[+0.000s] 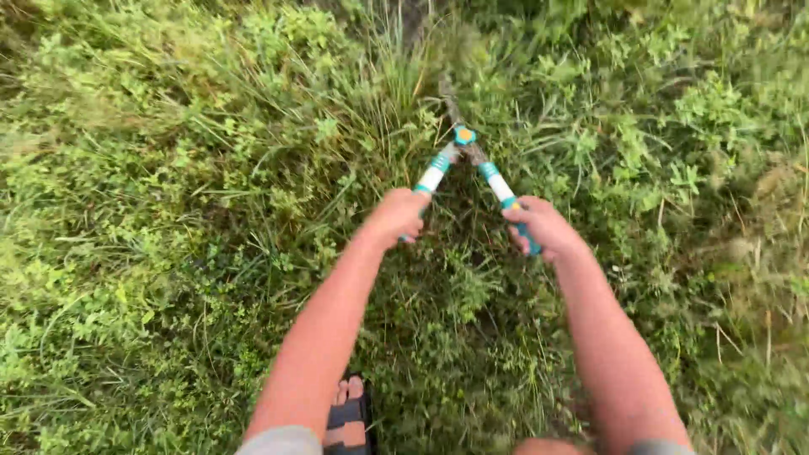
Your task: The person uses manual garden shears to trim overgrown grass and weeds along a garden edge and a tiled walkway. They repeatedly snip the vegetation, moving forward along the border and occasionally stepping back to adjust position.
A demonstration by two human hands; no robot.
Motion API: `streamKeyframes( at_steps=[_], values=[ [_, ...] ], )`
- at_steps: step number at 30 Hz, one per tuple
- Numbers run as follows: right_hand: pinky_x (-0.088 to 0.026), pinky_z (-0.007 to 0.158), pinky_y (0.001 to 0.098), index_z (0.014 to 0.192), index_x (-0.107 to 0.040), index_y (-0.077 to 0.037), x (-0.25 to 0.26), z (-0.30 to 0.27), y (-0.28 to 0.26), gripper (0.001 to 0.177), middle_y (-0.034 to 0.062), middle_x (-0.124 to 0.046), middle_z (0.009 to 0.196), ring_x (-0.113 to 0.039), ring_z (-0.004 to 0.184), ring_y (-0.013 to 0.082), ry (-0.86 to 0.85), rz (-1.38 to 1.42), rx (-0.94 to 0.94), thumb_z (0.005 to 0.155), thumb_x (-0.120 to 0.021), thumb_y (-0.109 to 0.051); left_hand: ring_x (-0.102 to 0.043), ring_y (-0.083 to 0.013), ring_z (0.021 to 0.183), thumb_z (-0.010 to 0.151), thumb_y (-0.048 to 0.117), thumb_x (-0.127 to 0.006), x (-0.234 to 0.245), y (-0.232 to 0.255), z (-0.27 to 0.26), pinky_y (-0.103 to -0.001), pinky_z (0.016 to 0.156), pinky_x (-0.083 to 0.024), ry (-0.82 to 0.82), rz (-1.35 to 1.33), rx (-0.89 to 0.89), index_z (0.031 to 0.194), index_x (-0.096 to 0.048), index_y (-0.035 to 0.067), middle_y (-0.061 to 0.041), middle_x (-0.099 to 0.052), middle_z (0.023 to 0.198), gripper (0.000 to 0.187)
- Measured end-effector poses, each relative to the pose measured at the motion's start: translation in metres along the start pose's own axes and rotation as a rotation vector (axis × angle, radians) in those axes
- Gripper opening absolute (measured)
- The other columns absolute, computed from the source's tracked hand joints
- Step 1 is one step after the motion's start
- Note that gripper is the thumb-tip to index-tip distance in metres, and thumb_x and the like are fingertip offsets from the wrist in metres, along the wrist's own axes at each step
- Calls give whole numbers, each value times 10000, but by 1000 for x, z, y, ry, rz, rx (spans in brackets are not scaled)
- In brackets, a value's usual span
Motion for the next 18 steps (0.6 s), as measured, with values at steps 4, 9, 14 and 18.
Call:
streamKeyframes(
  at_steps=[4,9,14,18],
  values=[
    [-384,220,256,1037,-594,50,44,14,-11,213,107,-566,553,-482,279,124,-210,-101,-26,904,-668,-98,-498,-91,365,977,286,-605,79,31,-21,-189,331,-418,-116,87,96,1100,-655,22,-43,-578,569,295],
    [-415,240,321,1050,-497,-47,-69,68,33,181,94,-554,540,-518,280,198,50,121,80,980,-623,-156,-613,-204,338,931,379,-430,-32,11,14,-388,375,-521,144,129,-60,897,-661,33,-53,-604,477,417],
    [-434,276,310,1067,-552,-13,-37,-6,11,244,95,-581,576,-533,327,167,0,-19,-67,947,-677,-185,-554,-155,398,991,305,-519,24,-3,-39,-303,383,-516,-16,-99,15,1089,-611,-35,-79,-559,587,366],
    [-417,245,351,1226,-573,91,-4,-74,-27,362,209,-545,561,-489,248,235,-90,-250,-50,1007,-587,-198,-468,-80,352,1024,284,-545,131,25,-102,-198,322,-389,-254,230,3,1013,-631,-12,-19,-524,568,309]
  ],
)
Point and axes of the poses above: each hand's wrist, its own z-axis towards the middle knuckle, its own x-axis out of the back of the hand, y = z × x, the point moved 3 cm from there along z, towards the middle knuckle
